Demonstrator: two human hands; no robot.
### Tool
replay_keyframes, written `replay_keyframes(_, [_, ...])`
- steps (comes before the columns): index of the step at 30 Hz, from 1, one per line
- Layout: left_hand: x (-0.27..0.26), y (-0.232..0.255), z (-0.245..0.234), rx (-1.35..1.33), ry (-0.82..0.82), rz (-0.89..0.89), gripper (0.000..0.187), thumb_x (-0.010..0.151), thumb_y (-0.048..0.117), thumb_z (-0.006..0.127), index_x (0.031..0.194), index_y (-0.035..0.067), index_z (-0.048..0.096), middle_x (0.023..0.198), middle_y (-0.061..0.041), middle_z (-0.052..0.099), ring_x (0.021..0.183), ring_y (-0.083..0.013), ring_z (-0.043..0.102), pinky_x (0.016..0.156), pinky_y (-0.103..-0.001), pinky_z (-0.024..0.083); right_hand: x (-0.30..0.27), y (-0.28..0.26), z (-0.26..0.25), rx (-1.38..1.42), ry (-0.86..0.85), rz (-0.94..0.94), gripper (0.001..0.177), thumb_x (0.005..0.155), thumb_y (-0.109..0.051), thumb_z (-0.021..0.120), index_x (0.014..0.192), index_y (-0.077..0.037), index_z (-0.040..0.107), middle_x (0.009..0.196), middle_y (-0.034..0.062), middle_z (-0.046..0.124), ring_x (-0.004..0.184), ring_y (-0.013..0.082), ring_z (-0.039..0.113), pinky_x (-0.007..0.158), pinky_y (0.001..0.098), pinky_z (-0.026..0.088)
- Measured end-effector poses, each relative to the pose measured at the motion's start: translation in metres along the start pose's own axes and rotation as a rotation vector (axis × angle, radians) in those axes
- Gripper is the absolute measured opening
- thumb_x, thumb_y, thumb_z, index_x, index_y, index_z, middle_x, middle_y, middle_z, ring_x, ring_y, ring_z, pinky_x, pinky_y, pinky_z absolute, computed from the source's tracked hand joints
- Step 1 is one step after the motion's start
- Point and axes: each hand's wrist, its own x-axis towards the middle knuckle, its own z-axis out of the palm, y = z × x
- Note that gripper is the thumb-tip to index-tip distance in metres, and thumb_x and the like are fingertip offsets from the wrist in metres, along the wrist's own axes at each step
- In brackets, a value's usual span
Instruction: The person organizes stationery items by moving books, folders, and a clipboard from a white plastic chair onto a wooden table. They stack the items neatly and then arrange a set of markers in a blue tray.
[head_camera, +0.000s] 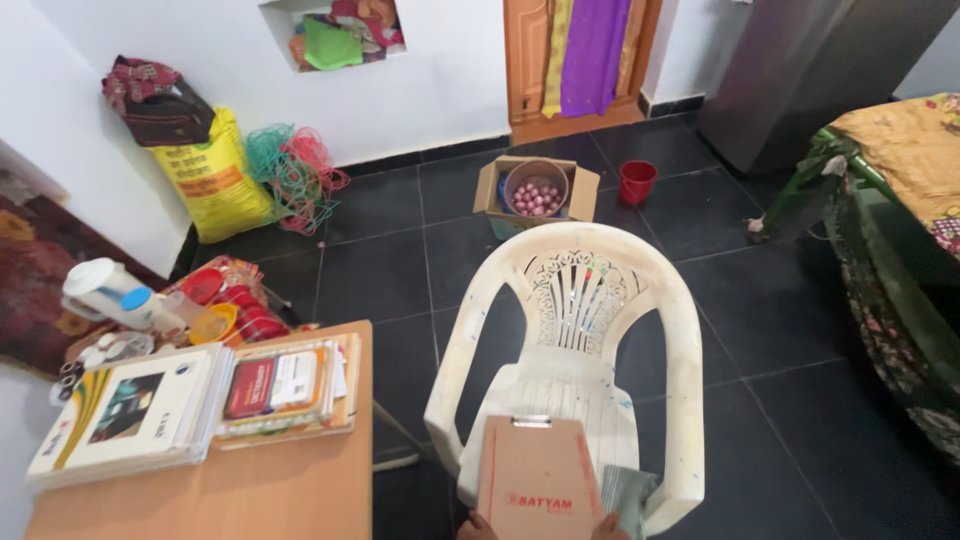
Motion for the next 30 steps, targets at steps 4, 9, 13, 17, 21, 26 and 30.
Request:
replay_keyframes(4, [-0.034, -0.012, -0.019, -0.048, 0.006, 0.04, 0.057, 0.102, 0.052, 0.042, 0.096, 0.007, 0.076, 0.097, -0.016, 0.074, 0.091, -0.0407, 0.071, 0.078, -0.053, 0.056, -0.031, 0.008, -0.054, 0.007, 0.07, -0.041, 0.085, 0.107, -0.063, 0.025, 0.103, 0.001, 0.081, 0.106, 0.0302, 0.073, 0.105, 0.0515, 0.068, 0.094, 0.0586, 0.052])
replay_keyframes(9, [-0.044, 0.009, -0.037, -0.265, 0.238, 0.349, 0.049, 0.101, 0.047, 0.045, 0.093, 0.009, 0.075, 0.093, -0.015, 0.073, 0.087, -0.0404, 0.07, 0.076, -0.053, 0.054, -0.083, -0.029, -0.118, 0.153, 0.103, -0.061, 0.08, 0.104, -0.063, 0.03, 0.104, 0.0, 0.08, 0.103, 0.0298, 0.073, 0.101, 0.0519, 0.068, 0.09, 0.059, 0.053])
replay_keyframes(13, [-0.045, 0.015, -0.04, -0.415, 0.242, 0.387, 0.049, 0.102, 0.044, 0.048, 0.084, 0.005, 0.072, 0.088, -0.016, 0.072, 0.081, -0.0416, 0.068, 0.071, -0.053, 0.053, -0.095, -0.04, -0.133, 0.213, 0.223, -0.183, 0.076, 0.11, -0.059, 0.034, 0.095, -0.002, 0.082, 0.095, 0.029, 0.074, 0.093, 0.0509, 0.07, 0.087, 0.056, 0.053])
replay_keyframes(17, [-0.044, 0.02, -0.043, -0.581, 0.405, 0.534, 0.047, 0.104, 0.038, 0.049, 0.078, 0.002, 0.066, 0.081, -0.018, 0.069, 0.075, -0.041, 0.066, 0.066, -0.051, 0.05, -0.096, -0.055, -0.138, 0.299, 0.282, -0.196, 0.07, 0.11, -0.056, 0.037, 0.09, -0.005, 0.082, 0.084, 0.0238, 0.074, 0.082, 0.0464, 0.07, 0.08, 0.0547, 0.053])
replay_keyframes(21, [-0.034, 0.01, -0.05, -0.633, 0.423, 0.481, 0.048, 0.104, 0.036, 0.052, 0.074, 0.001, 0.064, 0.077, -0.019, 0.067, 0.073, -0.0419, 0.064, 0.065, -0.053, 0.047, -0.104, -0.064, -0.128, 0.413, 0.235, -0.302, 0.067, 0.108, -0.052, 0.038, 0.087, -0.004, 0.079, 0.077, 0.0218, 0.073, 0.074, 0.0431, 0.069, 0.076, 0.0529, 0.052])
replay_keyframes(26, [-0.015, -0.015, -0.068, -0.754, 0.593, 0.466, 0.043, 0.103, 0.032, 0.052, 0.074, 0.001, 0.06, 0.072, -0.019, 0.062, 0.067, -0.0429, 0.061, 0.058, -0.052, 0.044, -0.12, -0.088, -0.107, 0.455, 0.169, -0.369, 0.065, 0.108, -0.05, 0.043, 0.082, -0.002, 0.077, 0.073, 0.0219, 0.07, 0.069, 0.0415, 0.065, 0.071, 0.0519, 0.05])
replay_keyframes(30, [0.001, -0.033, -0.085, -0.834, 0.671, 0.343, 0.046, 0.104, 0.032, 0.053, 0.07, 0.001, 0.053, 0.065, -0.019, 0.056, 0.062, -0.0409, 0.058, 0.058, -0.05, 0.042, -0.139, -0.113, -0.086, 0.578, 0.082, -0.496, 0.064, 0.11, -0.045, 0.047, 0.077, 0.006, 0.071, 0.066, 0.0214, 0.066, 0.062, 0.0358, 0.062, 0.069, 0.0475, 0.05])
